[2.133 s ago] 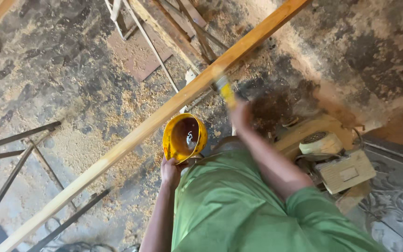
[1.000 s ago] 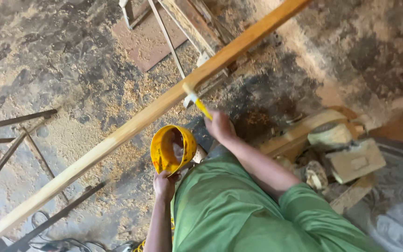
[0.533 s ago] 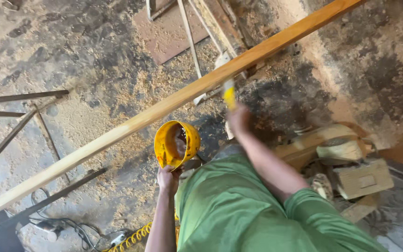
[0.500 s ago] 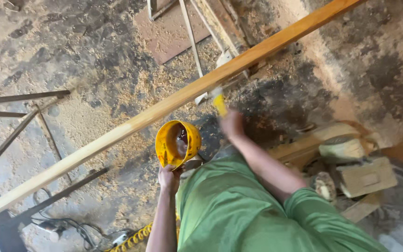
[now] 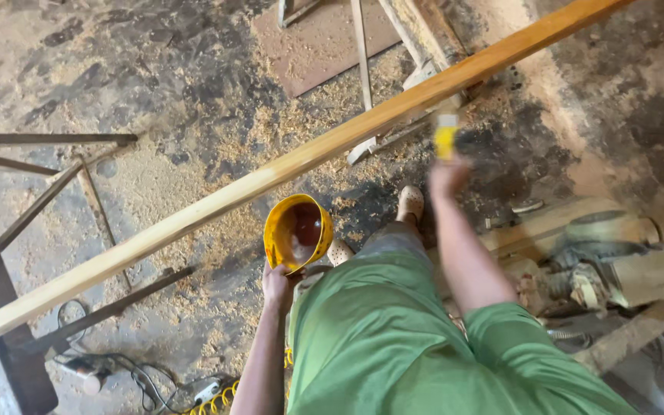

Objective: The person applies a brown liquid finish to a wooden frame using a yellow-handled brush. The person repeatedly dips the brush into a yellow bucket and paints the frame sections while standing in a workshop.

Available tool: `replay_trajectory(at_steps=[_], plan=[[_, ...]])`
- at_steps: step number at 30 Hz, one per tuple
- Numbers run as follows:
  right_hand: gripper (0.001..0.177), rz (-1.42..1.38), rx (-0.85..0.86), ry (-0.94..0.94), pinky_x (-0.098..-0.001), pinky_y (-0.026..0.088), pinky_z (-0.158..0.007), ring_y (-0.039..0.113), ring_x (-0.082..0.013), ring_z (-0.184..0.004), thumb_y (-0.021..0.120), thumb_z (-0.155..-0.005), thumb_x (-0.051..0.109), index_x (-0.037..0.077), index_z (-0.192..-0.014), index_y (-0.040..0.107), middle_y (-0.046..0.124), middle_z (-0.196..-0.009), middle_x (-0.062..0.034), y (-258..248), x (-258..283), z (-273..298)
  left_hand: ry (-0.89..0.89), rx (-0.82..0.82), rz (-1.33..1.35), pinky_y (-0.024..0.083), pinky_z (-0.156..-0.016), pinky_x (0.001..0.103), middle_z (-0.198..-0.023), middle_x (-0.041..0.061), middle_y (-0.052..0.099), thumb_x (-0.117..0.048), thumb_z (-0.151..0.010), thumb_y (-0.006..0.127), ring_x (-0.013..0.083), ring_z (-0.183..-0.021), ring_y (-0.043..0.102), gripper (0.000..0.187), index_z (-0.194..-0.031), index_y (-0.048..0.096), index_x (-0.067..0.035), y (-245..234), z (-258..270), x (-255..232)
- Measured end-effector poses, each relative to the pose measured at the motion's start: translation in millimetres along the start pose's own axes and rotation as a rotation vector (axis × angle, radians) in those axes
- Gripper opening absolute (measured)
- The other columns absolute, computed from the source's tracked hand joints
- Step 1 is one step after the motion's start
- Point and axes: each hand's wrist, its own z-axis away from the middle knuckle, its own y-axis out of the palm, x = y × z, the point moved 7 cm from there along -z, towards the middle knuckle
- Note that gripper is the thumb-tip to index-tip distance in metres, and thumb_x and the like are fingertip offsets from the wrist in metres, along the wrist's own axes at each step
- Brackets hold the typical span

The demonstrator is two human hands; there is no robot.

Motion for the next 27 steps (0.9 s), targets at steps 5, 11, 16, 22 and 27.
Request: replay_trajectory(at_steps=[5, 11, 16, 22, 27], plan=[[0.03, -0.09, 0.563, -0.107, -0.0375, 0.059, -0.064, 0.073, -0.0265, -0.075, 0.069, -0.089, 0.007, -0.001, -0.118, 0.071, 0.075, -0.091, -0.0167, 78.4, 71.7, 130.4, 0.015, 0.026, 0.019, 0.06, -0.068, 0.04, -0.105, 0.015, 0.068, 0.004, -0.085, 0.044, 0.0283, -0.078, 0.068, 0.049, -0.133, 0.052, -0.006, -18.3, -4.4, -6.0], [0.014, 0.276, 0.695, -0.235, -0.0422, 0.057, -0.066, 0.071, -0.0285, -0.076, 0.073, -0.09, 0.007, 0.002, -0.103, 0.078, 0.074, -0.088, -0.0146, 61.9, 79.7, 112.2, -0.012, 0.044, 0.008, 0.059, -0.067, 0.04, -0.105, 0.017, 0.068, 0.004, -0.086, 0.043, 0.0292, -0.077, 0.068, 0.049, -0.134, 0.05, -0.004, -25.8, -8.6, -0.8], [0.027, 0.012, 0.164, -0.123, -0.0379, 0.056, -0.071, 0.074, -0.0249, -0.082, 0.065, -0.092, -0.001, 0.001, -0.116, 0.077, 0.078, -0.093, -0.0168, -17.1, 39.2, 10.0, 0.011, 0.069, 0.04, 0.06, -0.068, 0.039, -0.108, 0.015, 0.066, 0.005, -0.084, 0.042, 0.0268, -0.079, 0.068, 0.057, -0.139, 0.049, -0.01, -14.8, -12.5, -0.5], [0.019, -0.055, 0.171, -0.014, -0.0382, 0.055, -0.065, 0.07, -0.027, -0.075, 0.068, -0.082, -0.003, -0.003, -0.101, 0.07, 0.072, -0.085, -0.0157, 24.7, 37.8, 51.4, -0.006, -0.019, 0.092, 0.058, -0.064, 0.043, -0.106, 0.017, 0.065, 0.004, -0.085, 0.042, 0.033, -0.079, 0.068, 0.052, -0.136, 0.047, -0.006, -10.0, -14.9, 24.5], [0.035, -0.148, 0.68, -0.328, -0.0363, 0.057, -0.054, 0.068, -0.023, -0.059, 0.07, -0.083, 0.002, -0.002, -0.118, 0.072, 0.073, -0.081, -0.0165, 67.6, 82.3, 133.3, 0.06, 0.012, 0.118, 0.06, -0.068, 0.044, -0.107, 0.02, 0.067, 0.005, -0.087, 0.044, 0.0323, -0.082, 0.07, 0.048, -0.134, 0.05, 0.002, -6.1, -32.3, 33.1]])
